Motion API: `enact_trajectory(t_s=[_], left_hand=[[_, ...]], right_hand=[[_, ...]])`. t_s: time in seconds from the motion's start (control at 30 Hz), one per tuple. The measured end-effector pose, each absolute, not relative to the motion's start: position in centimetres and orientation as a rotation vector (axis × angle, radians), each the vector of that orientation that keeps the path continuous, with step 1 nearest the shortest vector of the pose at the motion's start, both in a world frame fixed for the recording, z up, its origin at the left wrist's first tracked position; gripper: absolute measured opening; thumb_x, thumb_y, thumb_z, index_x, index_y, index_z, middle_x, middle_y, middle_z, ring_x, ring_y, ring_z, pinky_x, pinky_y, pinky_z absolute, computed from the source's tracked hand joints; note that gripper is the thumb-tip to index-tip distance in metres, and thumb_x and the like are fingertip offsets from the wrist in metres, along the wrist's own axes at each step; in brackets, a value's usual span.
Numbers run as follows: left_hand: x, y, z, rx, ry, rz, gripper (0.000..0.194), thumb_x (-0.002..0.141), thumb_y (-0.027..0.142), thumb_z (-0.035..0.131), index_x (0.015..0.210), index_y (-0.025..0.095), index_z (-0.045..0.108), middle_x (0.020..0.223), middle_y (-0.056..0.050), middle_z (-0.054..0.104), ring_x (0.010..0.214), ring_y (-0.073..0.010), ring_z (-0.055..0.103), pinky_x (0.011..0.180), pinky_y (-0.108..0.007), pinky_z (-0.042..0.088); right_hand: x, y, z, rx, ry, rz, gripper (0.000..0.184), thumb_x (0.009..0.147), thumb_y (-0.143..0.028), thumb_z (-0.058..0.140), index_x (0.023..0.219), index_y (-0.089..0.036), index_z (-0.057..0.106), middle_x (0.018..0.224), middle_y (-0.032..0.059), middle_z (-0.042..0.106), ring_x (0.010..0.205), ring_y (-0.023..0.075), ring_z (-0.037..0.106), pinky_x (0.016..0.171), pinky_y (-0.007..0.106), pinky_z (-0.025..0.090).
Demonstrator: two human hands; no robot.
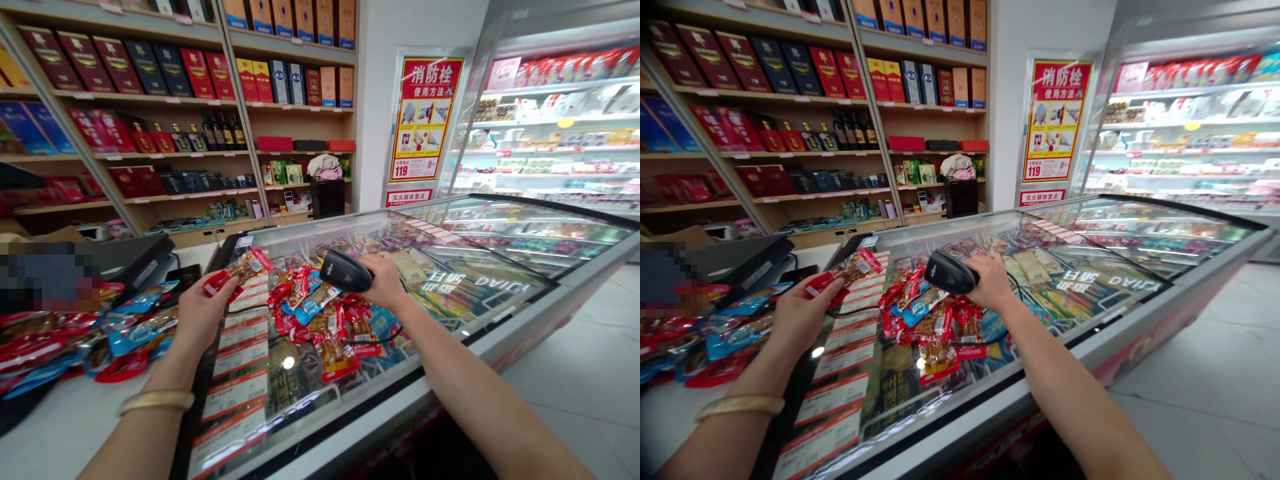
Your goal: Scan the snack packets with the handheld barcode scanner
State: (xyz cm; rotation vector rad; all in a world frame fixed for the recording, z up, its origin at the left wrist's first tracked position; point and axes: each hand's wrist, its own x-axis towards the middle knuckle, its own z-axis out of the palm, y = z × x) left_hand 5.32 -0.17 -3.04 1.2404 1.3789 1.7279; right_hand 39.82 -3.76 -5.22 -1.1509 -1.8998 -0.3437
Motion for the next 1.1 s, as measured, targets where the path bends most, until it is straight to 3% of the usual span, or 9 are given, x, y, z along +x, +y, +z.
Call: enact_trajectory(t_s=[0.33, 0.83, 0.97, 1.1], left_hand=[[6.1, -1.4, -2.9, 1.593, 1.511, 1.589, 0.042, 0.060, 0.052, 0.078, 0.083, 0.016, 0.074, 0.071, -0.003, 0.071, 0.060, -0.0150, 0.058, 0.055, -0.026, 0.048], [6.5, -1.6, -2.9, 1.641, 1.551, 1.516, 0.046, 0.058, 0.056, 0.078, 0.082, 0.017, 0.074, 0.066, -0.001, 0.068, 0.057, -0.0143, 0.054, 0.055, -0.026, 0.047], [5.9, -0.7, -3.6, 1.812, 1.573, 1.584, 0.044, 0.071, 0.055, 0.070, 0.094, 0.018, 0.076, 0.081, -0.004, 0.073, 0.069, -0.0179, 0.063, 0.066, -0.029, 0.053], [6.1, 0.1, -4.5, 2.235, 1.455, 1.474, 0.040, 0.083, 0.049, 0.057, 0.103, 0.020, 0.076, 0.108, -0.010, 0.073, 0.097, -0.0241, 0.068, 0.092, -0.038, 0.054]], right_hand=[[38.2, -4.8, -4.4, -1.069, -2.114, -0.326, 0.026, 0.072, -0.032, 0.064, 0.095, -0.022, 0.071, 0.084, 0.0055, 0.072, 0.080, 0.0203, 0.060, 0.080, 0.036, 0.026], [38.0, -4.7, -4.5, -1.088, -2.149, -0.327, 0.024, 0.075, -0.031, 0.062, 0.096, -0.022, 0.070, 0.080, 0.0042, 0.070, 0.078, 0.0196, 0.057, 0.077, 0.035, 0.024], [38.4, -4.6, -4.6, -1.107, -2.113, -0.351, 0.026, 0.077, -0.035, 0.063, 0.098, -0.021, 0.071, 0.083, 0.0058, 0.070, 0.081, 0.0214, 0.059, 0.079, 0.035, 0.025], [39.3, -4.2, -4.9, -1.185, -2.013, -0.358, 0.030, 0.077, -0.041, 0.067, 0.098, -0.020, 0.071, 0.089, 0.0078, 0.072, 0.085, 0.0233, 0.062, 0.081, 0.036, 0.028]])
